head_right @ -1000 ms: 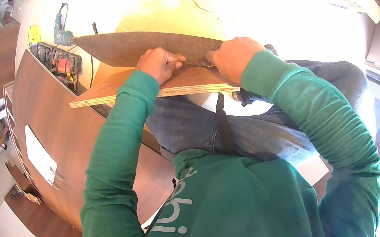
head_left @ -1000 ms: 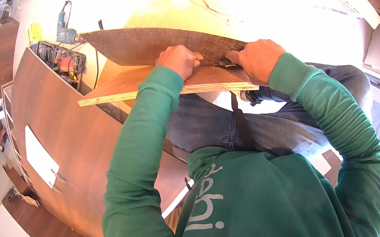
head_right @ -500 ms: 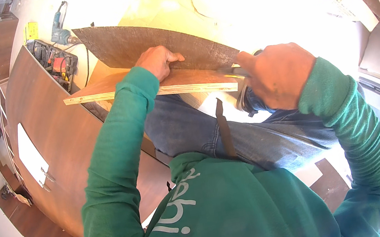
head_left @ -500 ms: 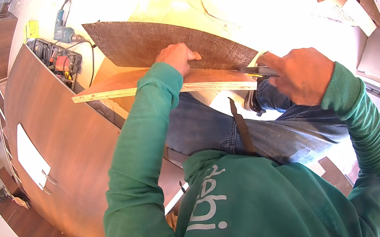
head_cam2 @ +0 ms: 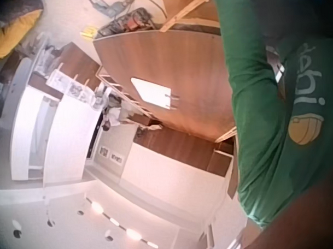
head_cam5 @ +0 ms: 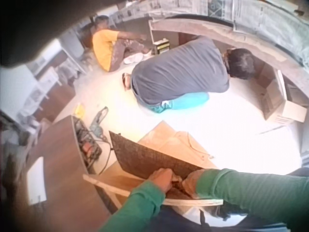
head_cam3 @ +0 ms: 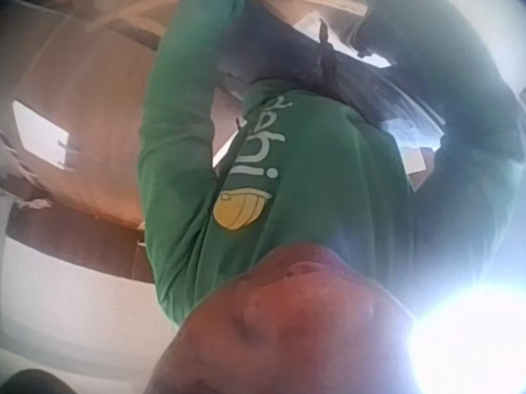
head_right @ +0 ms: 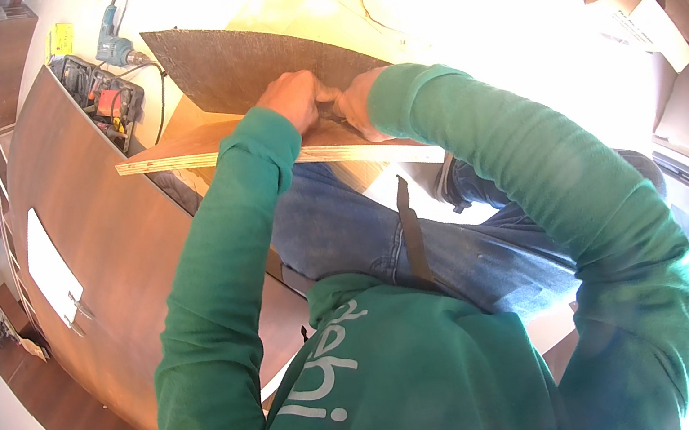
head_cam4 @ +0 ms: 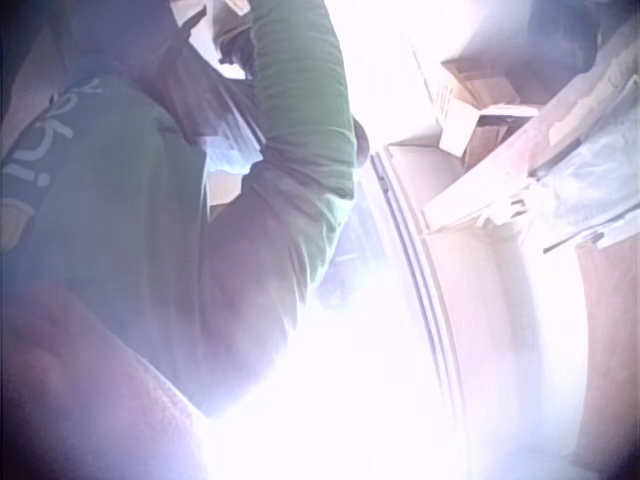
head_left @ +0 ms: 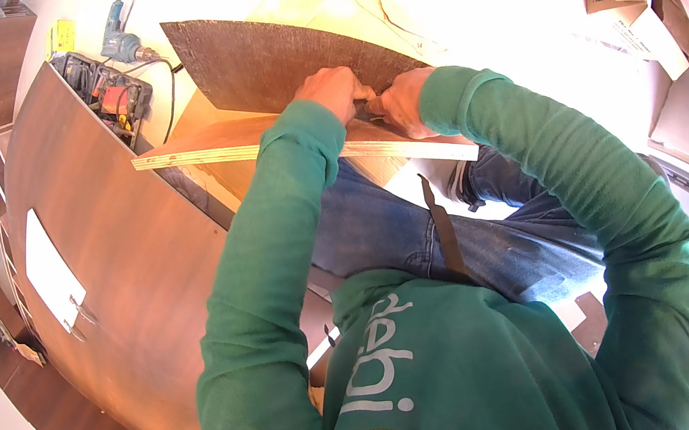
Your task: The person uses a utility knife to cut a piece of laminate flooring along a straight edge. They then handle white cabinet doors, attaching metal hinges to them.
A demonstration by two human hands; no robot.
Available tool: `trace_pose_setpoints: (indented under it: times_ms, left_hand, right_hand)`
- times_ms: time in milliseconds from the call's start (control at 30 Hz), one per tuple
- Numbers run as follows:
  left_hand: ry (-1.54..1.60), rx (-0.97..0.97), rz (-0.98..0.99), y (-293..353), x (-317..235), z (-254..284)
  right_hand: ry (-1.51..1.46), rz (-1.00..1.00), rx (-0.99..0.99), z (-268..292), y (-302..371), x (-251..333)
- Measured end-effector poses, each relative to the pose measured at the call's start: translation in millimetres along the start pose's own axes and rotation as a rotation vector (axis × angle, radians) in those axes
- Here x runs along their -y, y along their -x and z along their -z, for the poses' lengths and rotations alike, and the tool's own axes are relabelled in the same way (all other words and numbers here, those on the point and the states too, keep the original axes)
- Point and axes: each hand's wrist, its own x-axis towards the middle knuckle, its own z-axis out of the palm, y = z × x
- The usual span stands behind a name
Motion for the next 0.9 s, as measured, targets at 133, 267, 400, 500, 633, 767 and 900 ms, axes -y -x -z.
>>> trace_pose_setpoints:
  times_ms: [133,267,400,500,633,767,900]
  left_hand:
    - [0.065,-0.007,-0.009,-5.7,13.2,-7.3]
    - [0.099,0.02,0.027,-5.3,8.6,-6.0]
    - [0.105,0.021,0.042,-2.6,7.7,-4.6]
    - [0.105,0.028,0.04,-6.5,8.1,-4.0]
    - [0.101,0.031,0.043,-10.5,8.7,-8.4]
    - [0.129,0.013,0.054,-8.8,12.7,-10.7]
    - [0.085,-0.081,0.002,-9.5,16.2,-17.2]
  right_hand:
    - [0.069,-0.049,0.028,21.0,40.1,1.6]
    - [0.153,-0.101,0.021,14.9,108.2,-15.0]
    - [0.148,-0.155,-0.062,34.1,171.2,-1.6]
    - [-0.045,-0.011,-0.272,18.5,166.3,-8.8]
    - [-0.15,0.202,-0.287,-10.4,97.4,-22.8]
    - [-0.183,0.083,-0.064,5.8,39.7,1.0]
    - [-0.235,0.086,-0.079,3.2,5.0,2.7]
